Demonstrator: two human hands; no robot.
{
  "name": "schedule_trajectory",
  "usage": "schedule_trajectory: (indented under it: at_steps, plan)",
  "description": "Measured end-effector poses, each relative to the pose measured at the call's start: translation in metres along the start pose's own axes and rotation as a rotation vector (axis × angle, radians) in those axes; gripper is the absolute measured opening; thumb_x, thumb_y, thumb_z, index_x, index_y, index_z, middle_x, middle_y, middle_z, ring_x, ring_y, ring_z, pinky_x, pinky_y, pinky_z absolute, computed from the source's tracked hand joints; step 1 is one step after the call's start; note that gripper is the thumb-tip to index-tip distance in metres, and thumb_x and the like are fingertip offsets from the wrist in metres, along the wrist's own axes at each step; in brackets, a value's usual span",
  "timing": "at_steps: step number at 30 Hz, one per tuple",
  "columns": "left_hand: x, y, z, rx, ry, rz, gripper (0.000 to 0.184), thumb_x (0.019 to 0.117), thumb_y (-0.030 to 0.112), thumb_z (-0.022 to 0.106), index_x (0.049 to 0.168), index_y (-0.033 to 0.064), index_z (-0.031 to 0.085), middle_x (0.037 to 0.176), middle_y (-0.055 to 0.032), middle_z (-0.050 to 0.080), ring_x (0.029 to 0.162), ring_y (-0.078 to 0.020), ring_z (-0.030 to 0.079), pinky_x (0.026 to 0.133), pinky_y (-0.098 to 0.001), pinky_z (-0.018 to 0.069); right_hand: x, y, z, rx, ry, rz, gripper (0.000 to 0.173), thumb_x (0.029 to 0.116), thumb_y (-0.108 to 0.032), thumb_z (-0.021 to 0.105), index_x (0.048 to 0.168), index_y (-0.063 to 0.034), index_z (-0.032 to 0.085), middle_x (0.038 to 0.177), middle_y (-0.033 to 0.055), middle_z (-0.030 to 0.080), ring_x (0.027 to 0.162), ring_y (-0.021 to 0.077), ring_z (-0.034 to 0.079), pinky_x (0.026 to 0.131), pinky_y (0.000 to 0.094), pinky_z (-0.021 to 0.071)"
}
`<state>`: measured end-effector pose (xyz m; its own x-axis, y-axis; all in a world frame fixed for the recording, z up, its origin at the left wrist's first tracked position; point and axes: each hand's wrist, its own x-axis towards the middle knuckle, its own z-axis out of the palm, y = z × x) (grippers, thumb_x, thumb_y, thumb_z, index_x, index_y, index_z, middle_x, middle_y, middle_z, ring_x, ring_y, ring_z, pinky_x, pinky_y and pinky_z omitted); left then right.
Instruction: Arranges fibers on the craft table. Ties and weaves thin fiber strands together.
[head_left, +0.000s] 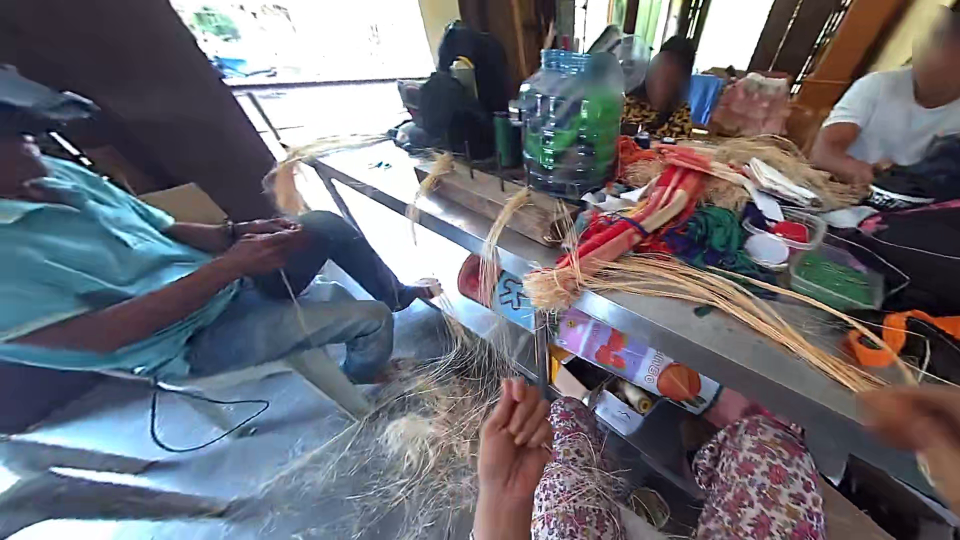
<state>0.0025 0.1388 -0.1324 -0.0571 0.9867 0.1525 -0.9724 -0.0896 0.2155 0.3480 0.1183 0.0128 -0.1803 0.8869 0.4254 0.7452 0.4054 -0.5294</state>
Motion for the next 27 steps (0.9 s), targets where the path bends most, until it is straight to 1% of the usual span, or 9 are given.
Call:
schedule_trajectory:
  at_steps: [1, 2, 4, 8, 12, 15, 20, 23, 27]
  plan:
    - [-0.003, -0.006, 0.0, 0.096, -0.055, -0.053, 0.038, 0.1078, 0.025, 0.043, 0.079, 0.0177, 0.067, 0.058, 0.0122, 0.051, 0.045, 0.004, 0.047, 0.043, -0.0114, 0.0383, -0.001, 0.002, 0.027, 0.15, -0.049, -0.091, 0.026, 0.1018, -0.012, 0.057, 0.1, 0.0116, 0.069, 0.089, 0.0112, 0.073, 0.078, 0.003, 0.068, 0.073, 0.0214, 0.0588]
    - [-0.005, -0.011, 0.0, 0.185, -0.108, -0.116, 0.032, 0.1049, 0.029, 0.051, 0.079, 0.0199, 0.068, 0.059, 0.0133, 0.052, 0.046, 0.0051, 0.047, 0.043, -0.0107, 0.0378, -0.002, 0.001, 0.054, 0.257, -0.107, -0.098, 0.026, 0.1015, -0.018, 0.06, 0.1, 0.005, 0.073, 0.09, 0.0059, 0.074, 0.079, 0.0017, 0.069, 0.073, 0.022, 0.0595]
    - [-0.008, -0.02, -0.001, 0.301, -0.204, -0.237, 0.028, 0.1008, 0.036, 0.06, 0.079, 0.0214, 0.071, 0.058, 0.0148, 0.052, 0.046, 0.0061, 0.046, 0.043, -0.0109, 0.036, -0.001, -0.002, 0.102, 0.401, -0.208, -0.037, 0.028, 0.1018, -0.025, 0.059, 0.102, -0.0027, 0.076, 0.094, 0.0023, 0.075, 0.083, 0.0051, 0.071, 0.076, 0.0255, 0.0611]
    - [-0.01, -0.034, -0.012, 0.431, -0.381, -0.387, 0.032, 0.1036, 0.037, 0.056, 0.082, 0.0214, 0.074, 0.063, 0.0148, 0.058, 0.048, 0.0078, 0.046, 0.045, -0.0108, 0.0359, 0.013, -0.018, 0.142, 0.711, -0.453, 0.243, 0.033, 0.1058, -0.02, 0.049, 0.117, 0.0008, 0.072, 0.109, 0.0054, 0.074, 0.098, 0.0099, 0.071, 0.086, 0.0287, 0.0591]
    - [-0.009, -0.038, -0.022, 0.527, -0.465, -0.453, 0.032, 0.1037, 0.04, 0.056, 0.086, 0.0206, 0.075, 0.067, 0.0144, 0.061, 0.05, 0.0098, 0.044, 0.046, -0.0093, 0.0342, 0.02, -0.022, 0.16, 1.089, -0.554, 0.434, 0.033, 0.1076, -0.014, 0.042, 0.117, 0.0022, 0.069, 0.112, 0.0058, 0.074, 0.101, 0.0126, 0.071, 0.088, 0.0312, 0.0586]
    - [-0.006, -0.035, -0.028, 0.595, -0.524, -0.488, 0.033, 0.1045, 0.039, 0.055, 0.085, 0.0193, 0.074, 0.067, 0.0146, 0.06, 0.051, 0.011, 0.043, 0.046, -0.0084, 0.0322, 0.02, -0.023, 0.165, 1.279, -0.473, 0.478, 0.033, 0.1075, -0.012, 0.04, 0.117, 0.0019, 0.069, 0.104, 0.0074, 0.076, 0.098, 0.0166, 0.072, 0.088, 0.0337, 0.0595]
    - [0.002, -0.016, -0.045, 0.884, -0.64, -0.646, 0.034, 0.1067, 0.029, 0.048, 0.078, 0.0217, 0.064, 0.061, 0.019, 0.051, 0.049, 0.012, 0.038, 0.045, -0.008, 0.0276, 0.02, -0.018, 0.162, 1.344, -0.308, 0.408, 0.033, 0.1069, -0.009, 0.037, 0.101, -0.0032, 0.069, 0.097, 0.0081, 0.077, 0.093, 0.0171, 0.074, 0.086, 0.032, 0.0602]
    - [0.008, -0.005, -0.059, 1.124, -0.585, -0.74, 0.033, 0.1049, 0.023, 0.045, 0.076, 0.0209, 0.062, 0.058, 0.018, 0.048, 0.047, 0.0096, 0.037, 0.044, -0.0099, 0.0283, 0.02, -0.016, 0.157, 1.278, -0.251, 0.323, 0.034, 0.1074, -0.009, 0.035, 0.096, -0.0059, 0.067, 0.095, 0.0055, 0.076, 0.094, 0.0162, 0.074, 0.087, 0.032, 0.0596]
    - [0.015, 0.007, -0.082, 1.307, -0.405, -0.756, 0.035, 0.1035, 0.02, 0.043, 0.073, 0.0204, 0.059, 0.054, 0.0165, 0.046, 0.044, 0.0068, 0.036, 0.043, -0.0126, 0.0286, 0.018, -0.012, 0.152, 1.167, -0.184, 0.231, 0.036, 0.1078, -0.009, 0.033, 0.095, -0.0056, 0.066, 0.094, 0.0032, 0.075, 0.094, 0.0146, 0.073, 0.089, 0.0315, 0.059]
